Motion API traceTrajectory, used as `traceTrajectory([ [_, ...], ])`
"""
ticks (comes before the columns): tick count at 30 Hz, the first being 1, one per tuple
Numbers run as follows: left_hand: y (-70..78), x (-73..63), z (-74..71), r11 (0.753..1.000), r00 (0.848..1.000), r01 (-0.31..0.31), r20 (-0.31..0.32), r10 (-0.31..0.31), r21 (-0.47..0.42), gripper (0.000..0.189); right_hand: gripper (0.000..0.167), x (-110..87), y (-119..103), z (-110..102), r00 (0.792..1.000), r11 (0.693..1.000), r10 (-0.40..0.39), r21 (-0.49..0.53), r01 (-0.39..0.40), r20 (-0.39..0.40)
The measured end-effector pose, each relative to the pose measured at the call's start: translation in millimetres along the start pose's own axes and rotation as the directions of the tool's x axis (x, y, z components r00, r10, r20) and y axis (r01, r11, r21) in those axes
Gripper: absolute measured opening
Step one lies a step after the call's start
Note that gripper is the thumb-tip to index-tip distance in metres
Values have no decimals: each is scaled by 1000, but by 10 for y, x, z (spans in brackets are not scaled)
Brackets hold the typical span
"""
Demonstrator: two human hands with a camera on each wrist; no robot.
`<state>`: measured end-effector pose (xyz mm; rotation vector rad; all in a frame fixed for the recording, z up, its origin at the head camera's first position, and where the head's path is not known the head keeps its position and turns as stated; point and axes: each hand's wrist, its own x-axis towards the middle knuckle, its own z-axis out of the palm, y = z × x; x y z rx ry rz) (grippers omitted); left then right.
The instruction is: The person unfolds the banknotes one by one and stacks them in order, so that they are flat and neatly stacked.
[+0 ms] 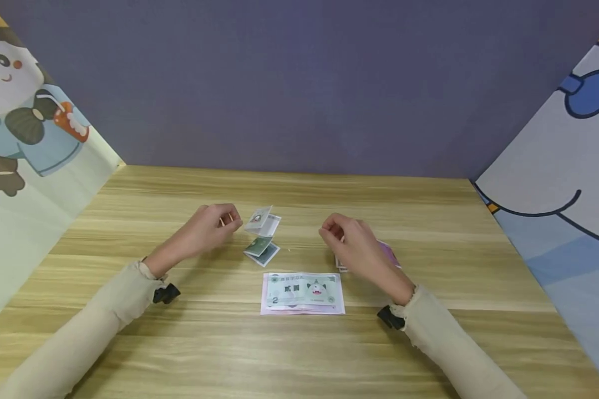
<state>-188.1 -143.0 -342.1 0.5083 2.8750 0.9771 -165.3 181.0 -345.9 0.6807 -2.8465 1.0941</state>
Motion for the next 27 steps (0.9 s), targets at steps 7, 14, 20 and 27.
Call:
traceTrajectory([
  [7, -152, 213, -1, 1000, 1000, 7, 3, -7, -7, 11, 21, 297, -56, 92, 1000, 999, -3, 46, 3, 5],
  [14, -268, 397, 67, 998, 994, 51, 101, -48, -29, 23, 30, 529, -140, 185, 999, 999, 16, 45, -18, 29],
  [20, -273, 519, 139, 996, 982, 69, 183, -57, -62, 38, 25, 688, -145, 260, 998, 998, 19, 62, -23, 60],
  [27, -257, 574, 192, 994, 973, 101, 214, -90, -40, 44, 22, 795, -104, 313, 993, 996, 42, 68, -50, 110],
])
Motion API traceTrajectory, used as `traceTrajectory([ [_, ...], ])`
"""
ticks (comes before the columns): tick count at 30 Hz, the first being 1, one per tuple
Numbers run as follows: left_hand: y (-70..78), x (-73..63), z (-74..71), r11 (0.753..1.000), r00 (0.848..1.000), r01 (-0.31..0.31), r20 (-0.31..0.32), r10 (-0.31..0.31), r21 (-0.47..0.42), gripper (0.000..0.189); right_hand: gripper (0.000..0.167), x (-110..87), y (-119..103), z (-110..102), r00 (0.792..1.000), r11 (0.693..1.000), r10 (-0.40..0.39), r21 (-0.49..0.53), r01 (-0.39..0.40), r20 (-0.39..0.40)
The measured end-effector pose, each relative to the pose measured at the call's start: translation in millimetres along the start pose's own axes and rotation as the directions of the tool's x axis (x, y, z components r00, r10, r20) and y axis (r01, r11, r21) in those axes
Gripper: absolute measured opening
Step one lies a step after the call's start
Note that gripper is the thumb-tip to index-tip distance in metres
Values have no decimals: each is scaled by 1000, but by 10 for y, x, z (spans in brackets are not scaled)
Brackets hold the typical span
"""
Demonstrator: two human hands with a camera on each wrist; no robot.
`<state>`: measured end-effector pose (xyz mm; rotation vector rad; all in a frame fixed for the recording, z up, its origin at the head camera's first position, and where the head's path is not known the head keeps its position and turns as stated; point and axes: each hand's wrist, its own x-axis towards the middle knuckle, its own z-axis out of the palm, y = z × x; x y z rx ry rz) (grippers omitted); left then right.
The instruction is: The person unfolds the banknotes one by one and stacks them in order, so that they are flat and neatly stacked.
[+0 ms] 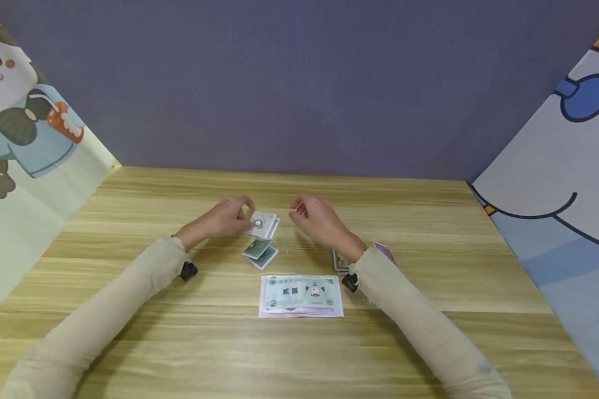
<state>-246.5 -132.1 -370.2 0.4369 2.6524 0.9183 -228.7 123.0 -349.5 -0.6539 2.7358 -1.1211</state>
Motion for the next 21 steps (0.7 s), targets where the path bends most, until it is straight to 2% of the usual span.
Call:
traceTrajectory([
  [5, 23, 15, 1, 999, 1000, 12, 4, -12, 46, 40, 24, 38, 48, 33, 1000, 1000, 13, 6, -13, 24],
  [11, 15, 30, 9, 998, 1000, -8, -23, 10, 67, 32, 23, 92, 90, 78, 999, 1000, -1, -8, 1, 40],
  [16, -12, 56, 27, 998, 996, -64, -71, 62, -24, 20, 26, 139, 138, 101, 997, 1000, 6, 17, -7, 82],
  [21, -6, 83, 40, 980, 982, -126, -157, 102, -151, 13, 34, 182, 153, 101, 993, 998, 27, 56, -34, 115],
])
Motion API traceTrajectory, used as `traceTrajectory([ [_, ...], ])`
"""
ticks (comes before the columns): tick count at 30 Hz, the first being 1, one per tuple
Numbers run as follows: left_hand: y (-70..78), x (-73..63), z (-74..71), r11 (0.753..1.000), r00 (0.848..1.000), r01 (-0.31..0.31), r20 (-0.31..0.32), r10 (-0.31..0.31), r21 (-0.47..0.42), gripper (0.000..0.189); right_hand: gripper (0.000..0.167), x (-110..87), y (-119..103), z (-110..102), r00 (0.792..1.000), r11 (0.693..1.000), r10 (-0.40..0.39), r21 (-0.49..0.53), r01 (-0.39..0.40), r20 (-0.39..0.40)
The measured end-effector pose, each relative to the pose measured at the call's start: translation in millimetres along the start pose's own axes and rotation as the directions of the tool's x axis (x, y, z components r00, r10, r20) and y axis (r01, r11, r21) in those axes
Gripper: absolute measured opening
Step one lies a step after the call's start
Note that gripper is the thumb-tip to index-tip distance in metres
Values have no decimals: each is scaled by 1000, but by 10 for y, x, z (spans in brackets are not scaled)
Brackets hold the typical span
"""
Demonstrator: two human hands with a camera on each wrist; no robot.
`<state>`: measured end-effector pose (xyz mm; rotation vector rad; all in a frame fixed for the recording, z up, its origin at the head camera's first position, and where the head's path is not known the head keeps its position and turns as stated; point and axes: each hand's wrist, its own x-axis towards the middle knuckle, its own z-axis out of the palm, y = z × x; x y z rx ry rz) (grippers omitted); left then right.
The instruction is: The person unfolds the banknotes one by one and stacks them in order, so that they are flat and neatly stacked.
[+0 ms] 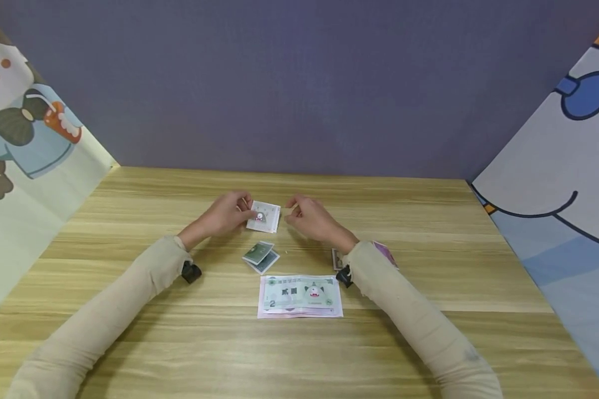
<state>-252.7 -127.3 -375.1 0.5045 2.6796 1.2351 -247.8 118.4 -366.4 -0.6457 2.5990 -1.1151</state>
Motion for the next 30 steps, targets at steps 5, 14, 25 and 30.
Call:
traceTrajectory([
  [5, 54, 8, 22, 992, 997, -42, -71, 34, -116, 13, 42, 26, -26, 11, 999, 996, 36, 85, -34, -18],
  [14, 175, -27, 94, 936, 996, -93, -46, 82, -338, 16, 25, -74, -37, 39, 989, 937, 97, 346, -52, -114],
  [25, 351, -254, 138, 910, 985, -46, 130, 109, -412, 30, 22, -410, -124, 17, 976, 931, 93, 364, -14, -199],
  [30, 432, -359, 182, 900, 982, -67, 130, 135, -430, 27, 21, -579, -149, 2, 966, 935, 58, 352, 35, -251],
])
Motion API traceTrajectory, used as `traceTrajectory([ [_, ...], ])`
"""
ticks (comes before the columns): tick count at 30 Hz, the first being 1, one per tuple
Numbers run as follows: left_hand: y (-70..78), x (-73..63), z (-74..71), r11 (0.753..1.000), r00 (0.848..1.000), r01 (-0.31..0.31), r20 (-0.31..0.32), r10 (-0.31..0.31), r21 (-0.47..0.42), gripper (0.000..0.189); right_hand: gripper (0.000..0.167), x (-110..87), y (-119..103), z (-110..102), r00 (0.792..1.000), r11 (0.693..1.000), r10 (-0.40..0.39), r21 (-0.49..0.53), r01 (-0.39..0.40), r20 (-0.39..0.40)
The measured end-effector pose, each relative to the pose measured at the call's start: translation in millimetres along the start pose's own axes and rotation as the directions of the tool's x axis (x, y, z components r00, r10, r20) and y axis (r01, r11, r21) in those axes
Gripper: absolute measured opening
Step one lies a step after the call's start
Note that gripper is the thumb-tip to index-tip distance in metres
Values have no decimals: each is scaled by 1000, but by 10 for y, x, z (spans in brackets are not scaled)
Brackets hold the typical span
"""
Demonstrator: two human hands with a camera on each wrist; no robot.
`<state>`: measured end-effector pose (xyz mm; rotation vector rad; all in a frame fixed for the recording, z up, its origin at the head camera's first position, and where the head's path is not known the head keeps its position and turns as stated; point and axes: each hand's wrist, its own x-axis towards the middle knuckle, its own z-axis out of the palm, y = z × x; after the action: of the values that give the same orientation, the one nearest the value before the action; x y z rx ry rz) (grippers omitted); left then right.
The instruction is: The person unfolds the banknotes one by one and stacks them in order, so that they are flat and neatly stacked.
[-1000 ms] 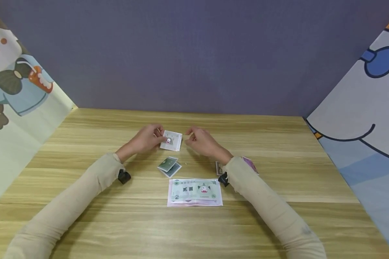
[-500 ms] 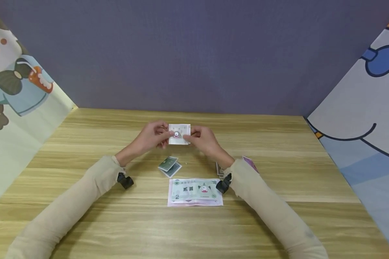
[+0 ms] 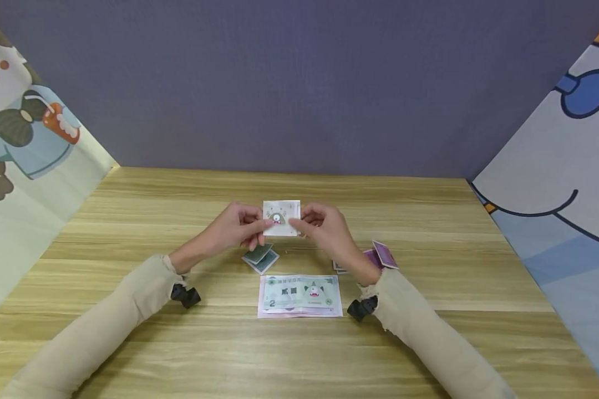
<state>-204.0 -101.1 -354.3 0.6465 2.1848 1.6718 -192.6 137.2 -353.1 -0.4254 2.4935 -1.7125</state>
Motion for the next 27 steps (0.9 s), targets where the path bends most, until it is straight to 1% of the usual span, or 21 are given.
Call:
traceTrajectory([
  [3, 41, -55, 53, 1000, 1000, -14, 8, 14, 22, 27, 19, -107, -20, -16, 999, 1000, -30, 9, 30, -24],
  [7, 55, -139, 105, 999, 1000, -22, 16, 22, 34, 28, 17, -222, -32, -12, 998, 999, -52, -1, 52, -29],
  [12, 29, -238, 162, 999, 999, -37, 27, 36, 35, 29, 15, -329, -20, 7, 997, 997, -73, -7, 73, -2],
  [16, 28, -304, 215, 999, 999, -32, 24, 31, 21, 29, 12, -389, -18, 21, 998, 998, -67, -16, 67, 17],
  [18, 37, -342, 256, 999, 999, -41, 16, 40, 17, 28, 13, -419, -19, 29, 998, 998, -58, -20, 59, 27],
  [21, 65, -411, 323, 998, 998, -62, 5, 62, 33, 28, 13, -464, -16, 39, 998, 998, -45, -35, 47, 40],
  [24, 93, -483, 377, 994, 997, -79, 9, 78, 74, 25, 12, -519, -18, 39, 997, 998, -50, -45, 52, 51],
  [26, 106, -530, 395, 992, 996, -86, 22, 85, 96, 21, 11, -557, -21, 34, 996, 997, -64, -40, 67, 63],
  [27, 108, -551, 398, 992, 996, -89, 34, 86, 91, 18, 11, -575, -23, 31, 995, 996, -75, -33, 77, 71],
])
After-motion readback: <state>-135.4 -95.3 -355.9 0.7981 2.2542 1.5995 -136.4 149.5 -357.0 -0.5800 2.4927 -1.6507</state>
